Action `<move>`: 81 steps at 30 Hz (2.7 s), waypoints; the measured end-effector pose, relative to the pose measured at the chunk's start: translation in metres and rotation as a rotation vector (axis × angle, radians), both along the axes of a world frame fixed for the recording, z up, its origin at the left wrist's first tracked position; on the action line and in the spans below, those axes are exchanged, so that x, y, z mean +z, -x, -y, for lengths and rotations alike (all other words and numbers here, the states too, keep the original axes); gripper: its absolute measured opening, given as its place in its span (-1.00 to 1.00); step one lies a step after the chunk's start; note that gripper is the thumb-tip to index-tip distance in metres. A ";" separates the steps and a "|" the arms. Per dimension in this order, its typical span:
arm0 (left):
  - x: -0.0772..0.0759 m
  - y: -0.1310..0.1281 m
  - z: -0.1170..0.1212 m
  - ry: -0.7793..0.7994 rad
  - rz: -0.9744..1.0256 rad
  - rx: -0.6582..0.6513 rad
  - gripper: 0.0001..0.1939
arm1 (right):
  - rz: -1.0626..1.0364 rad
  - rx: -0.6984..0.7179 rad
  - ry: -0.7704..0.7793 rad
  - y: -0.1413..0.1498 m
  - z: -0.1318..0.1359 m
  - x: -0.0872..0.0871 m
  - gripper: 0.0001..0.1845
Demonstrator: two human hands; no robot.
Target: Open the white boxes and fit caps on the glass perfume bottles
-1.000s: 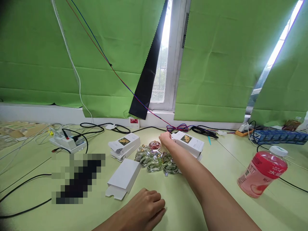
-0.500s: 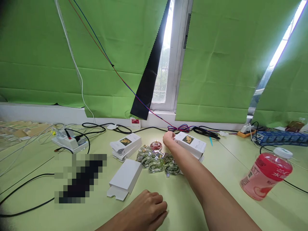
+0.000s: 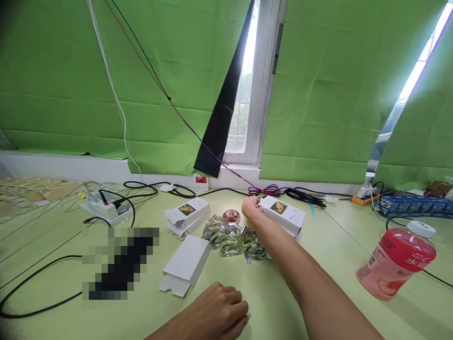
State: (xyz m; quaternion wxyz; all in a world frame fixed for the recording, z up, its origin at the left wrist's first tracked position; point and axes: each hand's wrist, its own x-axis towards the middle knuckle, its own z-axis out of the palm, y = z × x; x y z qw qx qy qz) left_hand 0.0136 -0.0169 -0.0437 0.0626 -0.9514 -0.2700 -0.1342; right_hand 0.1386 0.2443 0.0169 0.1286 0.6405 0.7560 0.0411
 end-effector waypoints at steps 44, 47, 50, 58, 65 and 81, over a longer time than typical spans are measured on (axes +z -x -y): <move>0.030 -0.003 -0.005 -0.077 0.722 0.238 -0.70 | -1.405 0.489 -1.155 -0.056 0.212 0.055 -0.82; 0.035 -0.002 -0.008 -0.238 0.897 0.316 -0.56 | -1.412 0.516 -1.231 -0.059 0.223 0.038 -0.80; 0.038 -0.001 -0.011 -0.362 0.943 0.357 -0.34 | -1.400 0.617 -1.226 -0.058 0.227 0.022 -0.73; 0.034 0.003 -0.017 -0.290 0.792 0.414 0.01 | -1.308 0.786 -1.249 -0.049 0.232 -0.008 -0.64; 0.033 0.005 -0.020 -0.251 0.757 0.358 -0.07 | -1.340 0.850 -1.228 -0.047 0.236 -0.016 -0.61; 0.035 0.004 -0.024 -0.287 0.819 0.289 -0.06 | -1.379 0.891 -1.181 -0.039 0.247 -0.014 -0.57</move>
